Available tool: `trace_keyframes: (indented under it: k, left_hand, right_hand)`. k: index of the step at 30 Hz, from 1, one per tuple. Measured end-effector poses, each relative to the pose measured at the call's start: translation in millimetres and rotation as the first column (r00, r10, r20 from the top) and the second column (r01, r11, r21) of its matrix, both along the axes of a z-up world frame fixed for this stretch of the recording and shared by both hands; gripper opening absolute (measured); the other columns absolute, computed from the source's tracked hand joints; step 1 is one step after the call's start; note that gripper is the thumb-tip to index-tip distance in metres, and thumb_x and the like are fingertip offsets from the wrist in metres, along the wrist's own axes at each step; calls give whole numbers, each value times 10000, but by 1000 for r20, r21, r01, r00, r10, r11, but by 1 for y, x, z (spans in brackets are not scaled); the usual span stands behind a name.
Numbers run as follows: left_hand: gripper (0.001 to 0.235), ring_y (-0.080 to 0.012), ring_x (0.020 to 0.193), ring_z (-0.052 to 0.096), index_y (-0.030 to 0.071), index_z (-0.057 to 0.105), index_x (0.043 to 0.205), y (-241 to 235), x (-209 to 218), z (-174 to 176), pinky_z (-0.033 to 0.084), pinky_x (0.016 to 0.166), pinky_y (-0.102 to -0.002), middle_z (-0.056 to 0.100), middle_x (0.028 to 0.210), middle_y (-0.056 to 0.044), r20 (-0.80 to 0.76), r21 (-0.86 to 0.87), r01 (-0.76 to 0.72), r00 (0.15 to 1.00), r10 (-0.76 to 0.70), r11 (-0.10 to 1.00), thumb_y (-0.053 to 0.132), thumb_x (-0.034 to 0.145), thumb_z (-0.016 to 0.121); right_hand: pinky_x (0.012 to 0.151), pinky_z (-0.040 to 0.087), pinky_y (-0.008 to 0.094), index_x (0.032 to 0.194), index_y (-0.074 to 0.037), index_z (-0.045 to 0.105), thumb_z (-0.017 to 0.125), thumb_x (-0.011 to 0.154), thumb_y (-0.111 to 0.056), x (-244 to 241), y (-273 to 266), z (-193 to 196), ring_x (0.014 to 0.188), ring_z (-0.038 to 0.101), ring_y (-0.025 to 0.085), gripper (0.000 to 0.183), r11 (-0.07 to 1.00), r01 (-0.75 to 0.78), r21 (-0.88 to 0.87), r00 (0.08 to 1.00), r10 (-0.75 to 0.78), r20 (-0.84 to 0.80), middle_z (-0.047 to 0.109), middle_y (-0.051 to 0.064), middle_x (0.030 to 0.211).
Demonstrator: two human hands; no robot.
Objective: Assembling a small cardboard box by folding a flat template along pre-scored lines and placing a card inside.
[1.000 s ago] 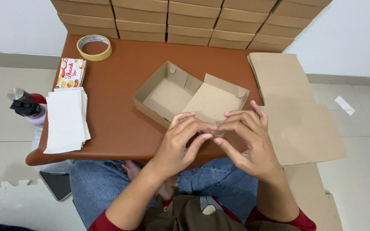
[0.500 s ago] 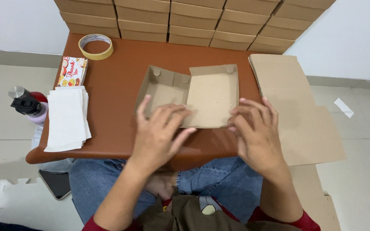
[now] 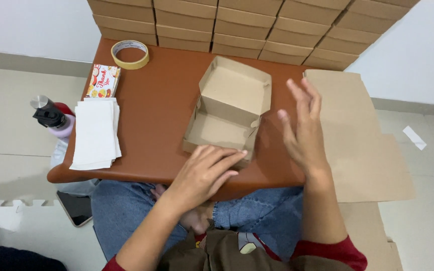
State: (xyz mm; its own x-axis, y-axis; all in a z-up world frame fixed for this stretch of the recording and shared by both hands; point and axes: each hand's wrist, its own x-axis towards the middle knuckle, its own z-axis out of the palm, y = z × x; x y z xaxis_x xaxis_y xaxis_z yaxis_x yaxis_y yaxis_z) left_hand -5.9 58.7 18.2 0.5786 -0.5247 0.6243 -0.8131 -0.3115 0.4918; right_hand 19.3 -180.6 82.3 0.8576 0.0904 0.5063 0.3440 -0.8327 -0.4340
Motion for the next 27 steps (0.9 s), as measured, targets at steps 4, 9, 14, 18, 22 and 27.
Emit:
trace_keyframes:
  k: [4, 9, 14, 18, 22, 27]
  left_hand:
    - [340, -269, 1180, 626, 137, 672, 1280, 6, 7, -12, 411, 1095, -527, 679, 1217, -80, 134, 2, -138, 982, 137, 990, 191, 945, 687]
    - [127, -233, 1159, 638, 163, 729, 1061, 23, 18, -38, 442, 1096, -498, 691, 1100, -2, 100, 26, -269, 959, 265, 963, 176, 942, 687]
    - [126, -268, 1136, 658, 147, 737, 1056, 17, 14, -36, 464, 1082, -495, 699, 1092, -43, 132, -62, -284, 948, 290, 957, 157, 938, 695]
    - [285, -278, 1227, 621, 160, 716, 1190, 35, 0, -21, 370, 1146, -548, 684, 1224, -65, 171, -104, -358, 912, 372, 928, 249, 920, 730]
    - [274, -256, 1185, 633, 185, 734, 1191, 103, -15, -32, 333, 1150, -537, 704, 1177, -20, 130, -129, -558, 810, 572, 820, 219, 920, 738]
    - [200, -285, 1024, 653, 101, 697, 1169, 177, -36, -35, 470, 952, -449, 674, 1068, -65, -63, -59, -832, 554, 830, 551, 90, 970, 714]
  right_hand:
    - [1138, 242, 702, 1382, -187, 602, 683, 895, -283, -32, 7, -20, 1453, 241, 560, 503, 954, -296, -34, 940, 285, -187, 350, 237, 1537]
    - [1136, 346, 601, 1080, -201, 768, 691, 925, -259, -41, 14, -47, 1426, 410, 416, 183, 971, -217, -100, 964, 197, -178, 540, 118, 1423]
    - [1088, 396, 585, 1025, -211, 769, 700, 921, -206, -42, 16, -52, 1385, 474, 419, 125, 968, -214, -135, 975, 203, -91, 582, 101, 1380]
    - [1156, 291, 612, 1210, -226, 705, 774, 860, -296, -49, 25, -46, 1437, 412, 419, 363, 978, -148, -148, 988, 153, 24, 517, 113, 1449]
    - [1111, 426, 587, 1092, -77, 746, 807, 823, -49, -44, 85, -46, 1292, 554, 461, 277, 955, -288, 72, 938, 266, 222, 602, 174, 1318]
    - [886, 585, 391, 1028, -163, 774, 723, 903, -94, -11, 193, -67, 1052, 725, 271, 151, 801, -588, 109, 807, 572, 150, 747, 31, 1082]
